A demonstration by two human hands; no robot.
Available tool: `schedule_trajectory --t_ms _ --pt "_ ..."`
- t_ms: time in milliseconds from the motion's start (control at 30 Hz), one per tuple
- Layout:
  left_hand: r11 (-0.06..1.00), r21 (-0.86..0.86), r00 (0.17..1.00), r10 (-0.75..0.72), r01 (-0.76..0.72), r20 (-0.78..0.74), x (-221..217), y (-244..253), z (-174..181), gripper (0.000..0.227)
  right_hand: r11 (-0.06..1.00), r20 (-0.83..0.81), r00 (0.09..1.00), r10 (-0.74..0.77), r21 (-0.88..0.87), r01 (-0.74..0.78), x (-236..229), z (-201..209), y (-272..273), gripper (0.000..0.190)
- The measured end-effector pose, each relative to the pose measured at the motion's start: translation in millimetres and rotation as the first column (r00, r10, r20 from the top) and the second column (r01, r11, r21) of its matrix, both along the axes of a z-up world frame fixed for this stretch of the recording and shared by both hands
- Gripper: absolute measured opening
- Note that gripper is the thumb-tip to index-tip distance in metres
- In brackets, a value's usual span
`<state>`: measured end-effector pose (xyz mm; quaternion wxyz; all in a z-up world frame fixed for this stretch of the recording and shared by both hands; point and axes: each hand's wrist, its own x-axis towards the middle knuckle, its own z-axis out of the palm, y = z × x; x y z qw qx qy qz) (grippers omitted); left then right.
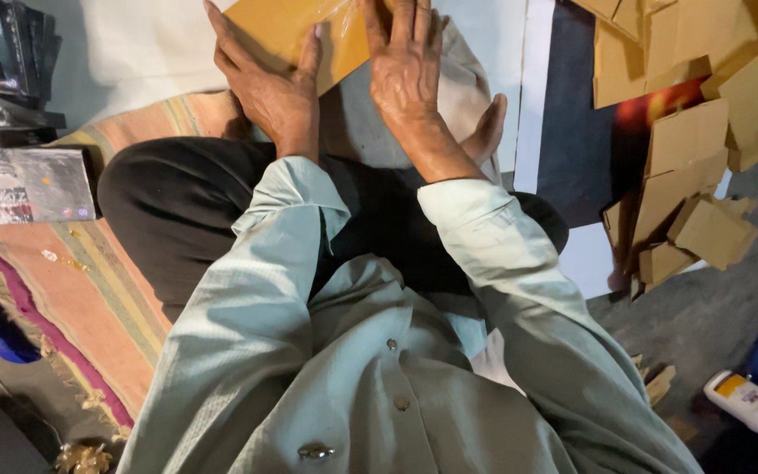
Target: The person assembles small cardboard boxes by folding the flaps and sealing them with adhesive tape. They repeatedly pick up flat cardboard pieces, fold them into box shapes, and apply tape to secure the seams.
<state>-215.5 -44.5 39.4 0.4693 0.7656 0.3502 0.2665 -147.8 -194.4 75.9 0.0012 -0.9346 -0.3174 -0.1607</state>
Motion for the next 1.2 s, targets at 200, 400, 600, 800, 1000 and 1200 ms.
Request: schedule_trajectory --t_ms 200,400,600,800,1000,1200 --pt "0.999 -0.044 1.0 -0.01 0.01 -0.006 3.7 5.7 1.2 0.117 0.964 -0.123 0.988 0.092 -0.238 -0.119 11.7 28.0 15.2 0.063" --pt "0.998 -0.042 0.999 -0.036 0.037 0.013 2.5 2.4 -7.6 0.097 0.965 -0.345 0.938 -0.02 -0.254 -0.072 16.9 51.6 19.6 0.046" --pt "0.994 -0.103 1.0 0.027 -0.026 0.009 6.4 3.2 -28.2 0.065 0.944 -0.386 0.869 0.309 0.015 -0.329 -3.9 36.5 31.0 0.083" --pt "0.969 -0.243 0.993 0.064 -0.039 0.097 9.2 9.3 -43.9 0.064 0.985 -0.568 0.822 0.042 -0.112 -0.128 14.4 44.1 37.3 0.096" --pt "0.962 -0.272 0.976 0.041 0.019 0.213 10.3 4.2 -59.5 0.061 0.936 -0.448 0.842 0.3 -0.029 -0.35 -5.7 38.9 34.9 0.08" --pt "0.954 -0.296 0.972 0.024 0.048 0.235 13.4 7.0 -59.0 0.062 0.886 -0.53 0.756 0.385 -0.019 -0.464 -15.7 46.5 23.8 0.077"
